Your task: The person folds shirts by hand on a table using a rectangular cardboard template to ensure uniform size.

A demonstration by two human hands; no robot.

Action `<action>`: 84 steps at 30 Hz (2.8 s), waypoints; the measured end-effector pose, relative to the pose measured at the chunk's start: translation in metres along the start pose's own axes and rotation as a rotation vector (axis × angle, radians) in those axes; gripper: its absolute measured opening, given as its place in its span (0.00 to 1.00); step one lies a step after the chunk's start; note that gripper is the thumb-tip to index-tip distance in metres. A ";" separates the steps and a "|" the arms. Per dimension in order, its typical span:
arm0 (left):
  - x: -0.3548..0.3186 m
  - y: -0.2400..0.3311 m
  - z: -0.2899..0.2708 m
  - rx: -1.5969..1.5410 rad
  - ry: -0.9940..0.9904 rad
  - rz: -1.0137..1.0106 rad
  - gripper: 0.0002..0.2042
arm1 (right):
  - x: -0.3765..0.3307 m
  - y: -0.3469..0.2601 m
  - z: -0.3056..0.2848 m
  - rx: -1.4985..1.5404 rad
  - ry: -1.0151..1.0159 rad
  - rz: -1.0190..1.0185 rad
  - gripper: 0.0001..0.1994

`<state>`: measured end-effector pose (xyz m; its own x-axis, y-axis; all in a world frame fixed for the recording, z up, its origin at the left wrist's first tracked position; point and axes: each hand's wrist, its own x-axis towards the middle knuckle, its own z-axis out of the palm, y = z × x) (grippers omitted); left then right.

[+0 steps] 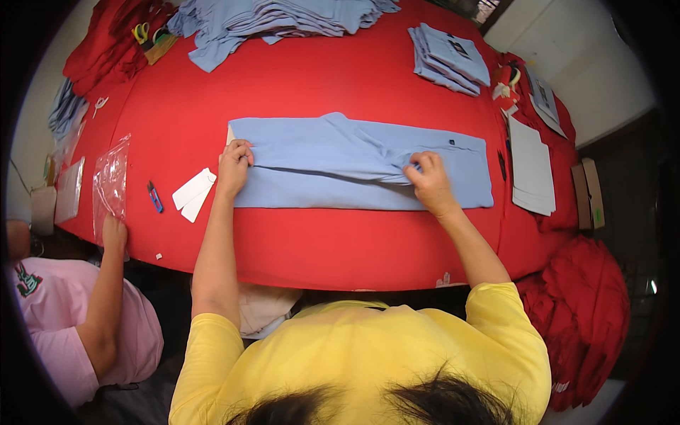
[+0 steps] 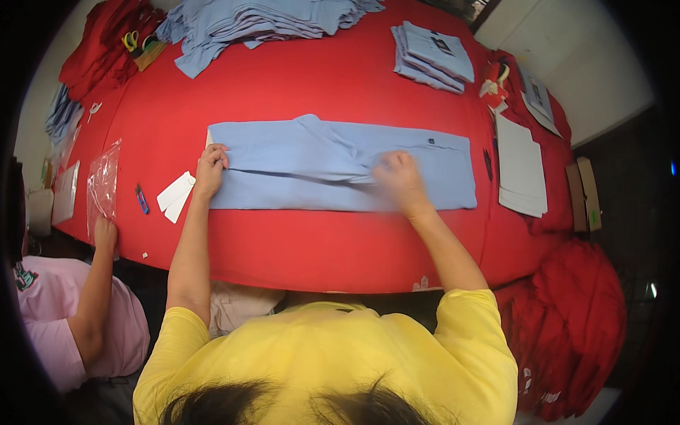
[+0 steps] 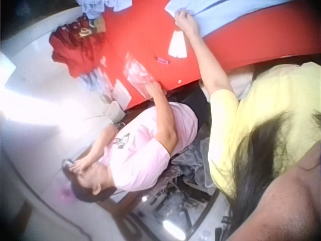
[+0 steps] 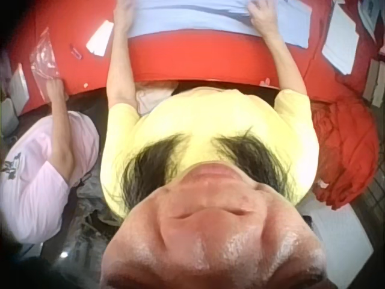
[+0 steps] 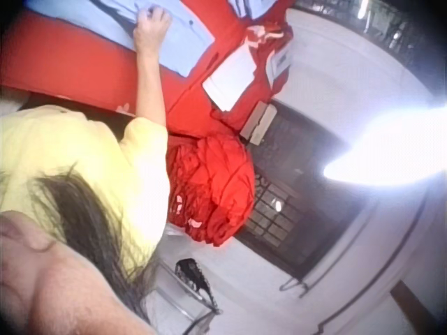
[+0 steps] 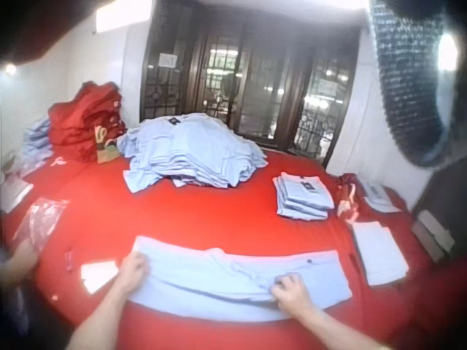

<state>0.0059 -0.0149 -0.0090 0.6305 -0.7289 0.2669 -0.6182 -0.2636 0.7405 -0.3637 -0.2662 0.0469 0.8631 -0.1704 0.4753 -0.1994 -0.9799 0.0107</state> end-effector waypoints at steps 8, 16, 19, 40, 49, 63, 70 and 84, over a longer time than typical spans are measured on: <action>0.007 0.077 -0.004 0.444 -0.088 0.129 0.08 | -0.101 0.052 -0.022 0.044 0.216 0.626 0.20; -0.042 0.203 0.186 0.380 -0.231 0.728 0.23 | -0.136 0.121 -0.020 -0.168 -0.193 1.459 0.36; -0.048 0.202 0.207 0.414 -0.247 0.655 0.26 | -0.154 0.142 -0.029 0.075 0.036 1.360 0.26; -0.014 0.188 0.157 -0.120 -0.178 -0.031 0.31 | -0.014 0.015 0.043 0.040 0.122 0.539 0.21; -0.046 0.207 0.162 0.216 -0.115 0.476 0.22 | -0.037 0.020 0.003 0.305 -0.239 1.079 0.20; 0.011 0.199 0.027 -0.454 -0.092 -0.071 0.15 | 0.031 -0.038 -0.032 2.057 0.368 0.601 0.12; -0.007 0.012 -0.047 0.157 0.035 -0.571 0.11 | 0.029 -0.068 0.015 1.684 -0.375 0.971 0.18; -0.107 0.138 0.076 -0.246 -0.049 -0.548 0.15 | 0.100 -0.017 0.026 0.169 -0.387 0.491 0.25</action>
<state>-0.1826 -0.0211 0.0183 0.8004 -0.5581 -0.2187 -0.0787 -0.4595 0.8847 -0.2624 -0.2691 0.0716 0.8013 -0.5971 0.0375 -0.5650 -0.7759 -0.2806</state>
